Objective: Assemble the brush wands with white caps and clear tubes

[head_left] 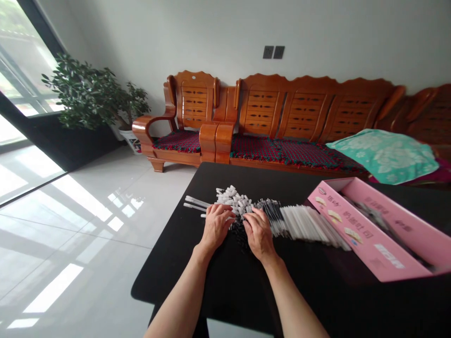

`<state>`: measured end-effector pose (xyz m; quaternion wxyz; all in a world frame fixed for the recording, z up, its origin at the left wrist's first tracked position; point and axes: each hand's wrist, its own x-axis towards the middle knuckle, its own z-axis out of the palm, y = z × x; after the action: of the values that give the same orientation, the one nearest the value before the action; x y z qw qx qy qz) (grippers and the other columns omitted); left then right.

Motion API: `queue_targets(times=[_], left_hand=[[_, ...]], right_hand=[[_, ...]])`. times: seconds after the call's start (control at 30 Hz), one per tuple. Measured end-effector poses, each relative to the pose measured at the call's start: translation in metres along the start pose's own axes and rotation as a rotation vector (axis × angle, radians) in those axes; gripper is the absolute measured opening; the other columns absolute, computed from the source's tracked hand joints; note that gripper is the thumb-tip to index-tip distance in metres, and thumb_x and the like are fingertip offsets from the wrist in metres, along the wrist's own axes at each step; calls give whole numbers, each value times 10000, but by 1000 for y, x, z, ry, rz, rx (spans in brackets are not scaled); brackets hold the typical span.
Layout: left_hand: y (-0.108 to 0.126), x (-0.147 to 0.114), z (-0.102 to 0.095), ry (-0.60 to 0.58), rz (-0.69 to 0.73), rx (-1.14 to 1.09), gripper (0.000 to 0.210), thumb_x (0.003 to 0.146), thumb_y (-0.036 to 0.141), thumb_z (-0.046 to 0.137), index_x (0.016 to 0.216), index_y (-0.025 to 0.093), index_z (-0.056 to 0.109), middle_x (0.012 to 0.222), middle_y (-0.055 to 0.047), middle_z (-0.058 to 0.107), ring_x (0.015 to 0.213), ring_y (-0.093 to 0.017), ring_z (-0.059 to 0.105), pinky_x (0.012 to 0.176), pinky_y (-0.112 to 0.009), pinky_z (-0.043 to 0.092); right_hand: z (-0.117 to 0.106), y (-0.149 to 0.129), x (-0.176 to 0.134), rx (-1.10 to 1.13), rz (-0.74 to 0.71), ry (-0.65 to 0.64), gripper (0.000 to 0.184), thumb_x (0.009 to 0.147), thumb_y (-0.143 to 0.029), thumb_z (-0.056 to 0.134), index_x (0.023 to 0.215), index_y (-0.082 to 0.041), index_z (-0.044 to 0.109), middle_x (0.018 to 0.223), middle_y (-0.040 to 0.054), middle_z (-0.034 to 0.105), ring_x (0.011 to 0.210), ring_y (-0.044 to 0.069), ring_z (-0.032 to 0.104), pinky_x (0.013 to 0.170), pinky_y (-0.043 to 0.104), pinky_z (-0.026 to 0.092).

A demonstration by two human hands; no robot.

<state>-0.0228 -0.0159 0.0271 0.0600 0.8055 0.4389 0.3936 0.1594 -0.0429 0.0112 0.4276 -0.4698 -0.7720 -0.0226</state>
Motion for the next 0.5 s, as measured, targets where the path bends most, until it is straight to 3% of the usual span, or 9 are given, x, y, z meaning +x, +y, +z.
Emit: queue_targets(times=[0.13, 0.2, 0.27, 0.33, 0.4, 0.5], left_hand=[[11, 1, 6, -11, 67, -32, 113, 902, 234, 595, 898, 237, 708, 1092, -45, 683, 1003, -223, 562, 979, -414, 369], [13, 1, 7, 42, 39, -67, 108, 889, 237, 611, 938, 238, 707, 1122, -54, 675, 1022, -230, 565, 969, -404, 389], [12, 0, 7, 175, -93, -123, 126, 878, 266, 626, 970, 221, 699, 1078, -67, 680, 974, -221, 587, 905, -366, 437], [7, -2, 7, 291, -287, -208, 151, 874, 324, 628, 910, 197, 700, 887, -54, 688, 800, -188, 608, 764, -307, 475], [2, -2, 10, 295, -458, -374, 228, 863, 396, 626, 827, 184, 703, 691, -20, 650, 600, -146, 572, 598, -257, 459], [-1, -1, 17, 193, -608, -801, 336, 824, 484, 643, 822, 155, 710, 674, -28, 664, 531, -135, 578, 487, -231, 451]], right_hand=[[1, 0, 0, 61, -9, -17, 182, 942, -168, 491, 1034, -189, 646, 999, 101, 691, 1174, 302, 540, 1038, 560, 414], [1, 0, 0, 111, 0, 21, 181, 945, -156, 482, 1013, -195, 645, 983, 98, 693, 1146, 289, 557, 998, 526, 460], [-1, 0, 1, 146, 22, 85, 172, 944, -148, 486, 996, -197, 643, 977, 97, 693, 1121, 280, 569, 971, 510, 482], [-3, 0, 2, 161, 46, 163, 156, 939, -147, 498, 978, -198, 641, 982, 99, 692, 1115, 280, 573, 969, 515, 480], [-6, -1, 3, 172, 63, 224, 150, 935, -145, 505, 974, -199, 640, 997, 102, 691, 1125, 280, 570, 972, 519, 477], [-7, -2, 4, 186, 61, 226, 155, 934, -144, 510, 984, -204, 644, 1004, 98, 695, 1135, 275, 568, 977, 513, 477]])
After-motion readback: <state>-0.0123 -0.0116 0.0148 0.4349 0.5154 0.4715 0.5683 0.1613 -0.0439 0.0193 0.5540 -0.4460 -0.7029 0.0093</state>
